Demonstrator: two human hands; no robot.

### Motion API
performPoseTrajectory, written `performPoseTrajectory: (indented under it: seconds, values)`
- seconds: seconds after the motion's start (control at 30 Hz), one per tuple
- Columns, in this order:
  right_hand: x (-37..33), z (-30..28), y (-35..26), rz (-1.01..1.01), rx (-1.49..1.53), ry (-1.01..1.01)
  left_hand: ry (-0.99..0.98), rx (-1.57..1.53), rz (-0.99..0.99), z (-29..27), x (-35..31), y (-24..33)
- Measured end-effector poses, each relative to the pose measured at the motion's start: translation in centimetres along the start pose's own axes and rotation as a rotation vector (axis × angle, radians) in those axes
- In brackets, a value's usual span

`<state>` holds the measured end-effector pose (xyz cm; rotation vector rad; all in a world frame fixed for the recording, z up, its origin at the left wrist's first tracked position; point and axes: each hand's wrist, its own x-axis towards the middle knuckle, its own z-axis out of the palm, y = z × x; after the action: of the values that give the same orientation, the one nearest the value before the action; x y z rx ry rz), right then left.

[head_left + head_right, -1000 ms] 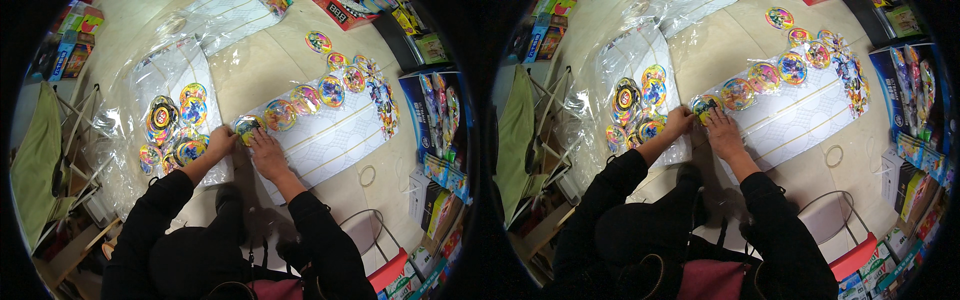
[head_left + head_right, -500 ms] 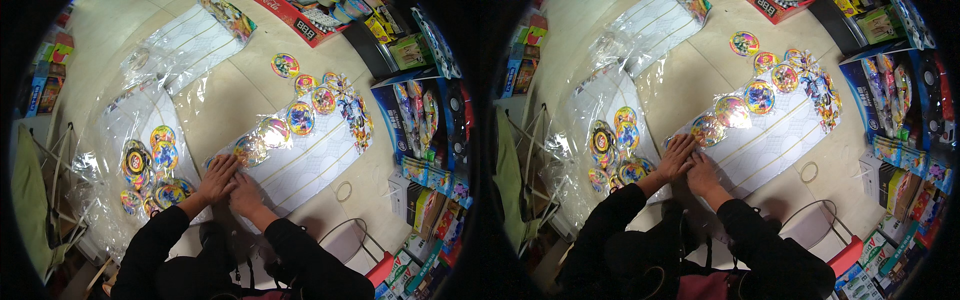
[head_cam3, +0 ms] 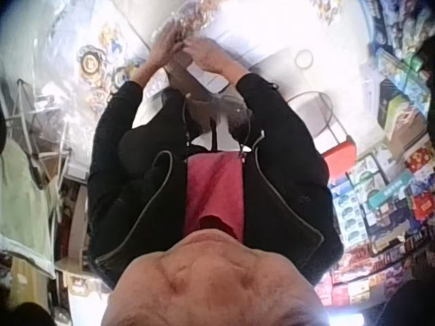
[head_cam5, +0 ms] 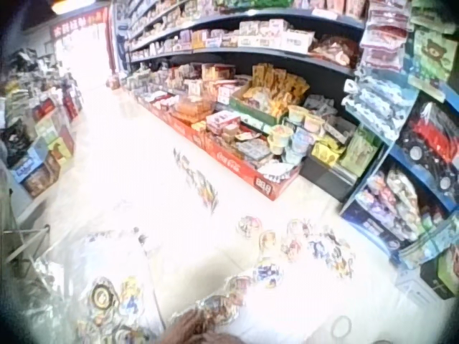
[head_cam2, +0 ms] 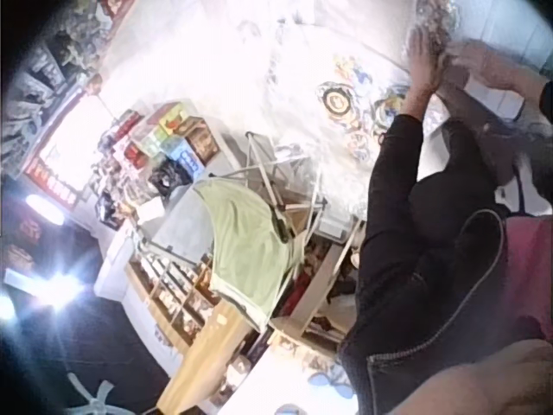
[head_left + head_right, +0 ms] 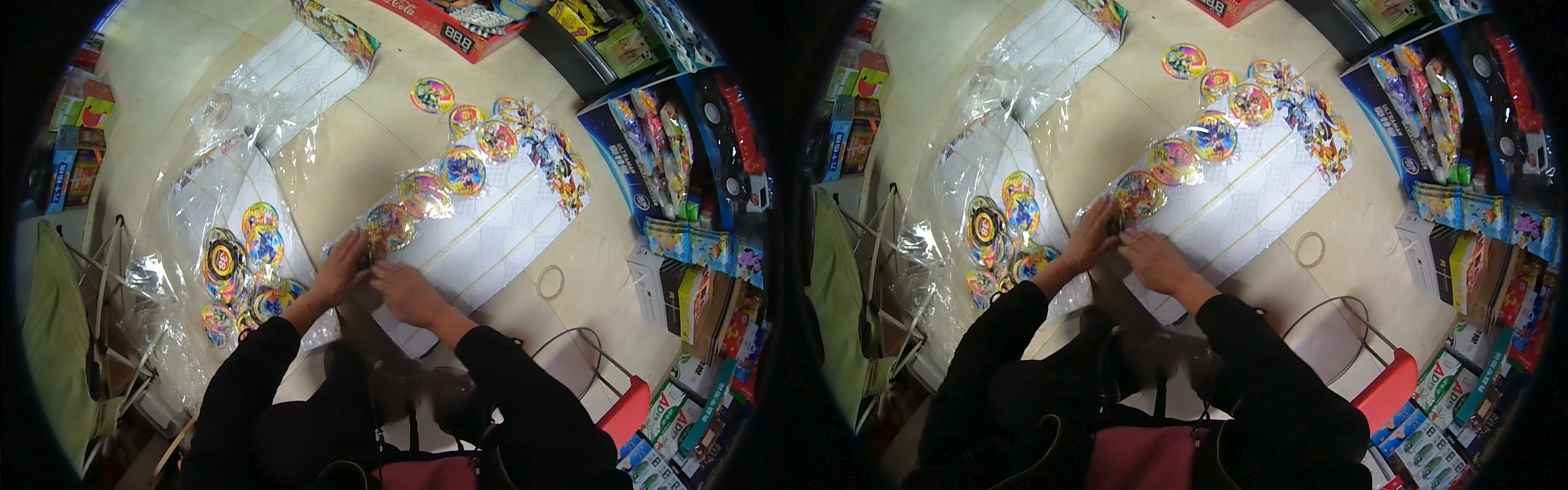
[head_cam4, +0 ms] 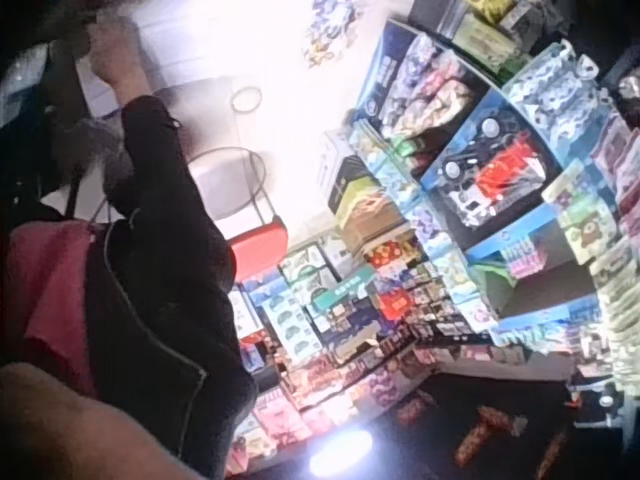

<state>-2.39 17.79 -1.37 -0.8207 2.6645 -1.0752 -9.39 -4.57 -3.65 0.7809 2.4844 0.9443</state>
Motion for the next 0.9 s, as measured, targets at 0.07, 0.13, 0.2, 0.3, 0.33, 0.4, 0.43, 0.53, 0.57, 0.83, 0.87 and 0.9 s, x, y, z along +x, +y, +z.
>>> performPoseTrajectory:
  seconds: [0.07,0.13,0.2,0.3,0.33,0.4,0.43,0.53,0.57,0.83,0.87,0.9]
  values:
    - [-2.3,-1.1,0.2,0.066,0.021,0.126,0.142,0.009,-0.094,-0.5,-0.1,-0.2]
    - [-4.0,-1.8,-0.2,0.216,0.054,0.204,0.261,0.042,-0.212,-0.8,0.3,0.0]
    - [-6.1,-1.6,-0.2,0.35,0.142,0.302,0.162,0.117,-0.302,-2.1,1.9,1.3]
    - [-7.3,-0.7,-0.3,0.456,0.191,0.381,0.061,0.033,-0.455,-2.9,3.9,2.3]
    - [-7.5,-0.4,-0.5,0.476,0.195,0.394,0.017,0.005,-0.502,-3.1,4.5,2.1]
    - [-7.0,0.0,-1.0,0.505,0.194,0.428,-0.098,-0.163,-0.602,-3.4,5.0,-0.2]
    - [-6.6,0.3,-1.3,0.519,0.194,0.445,-0.178,-0.322,-0.66,-3.7,5.3,-1.2]
    - [-6.1,0.6,-1.8,0.596,0.218,0.564,-0.298,-0.773,-0.735,-3.7,6.2,0.9]
    - [-5.2,0.6,-2.4,0.578,0.236,0.558,-0.304,-0.852,-0.726,-3.6,5.6,0.6]
    - [-2.5,1.4,-6.2,0.381,0.116,0.472,-0.222,-0.876,-0.795,1.0,1.4,2.1]
    - [-2.8,1.4,-6.9,0.375,0.097,0.455,-0.197,-1.019,-0.788,1.6,0.7,2.4]
    - [-3.1,1.7,-7.4,0.383,0.184,0.439,-0.161,-1.16,-0.782,2.1,-0.3,2.3]
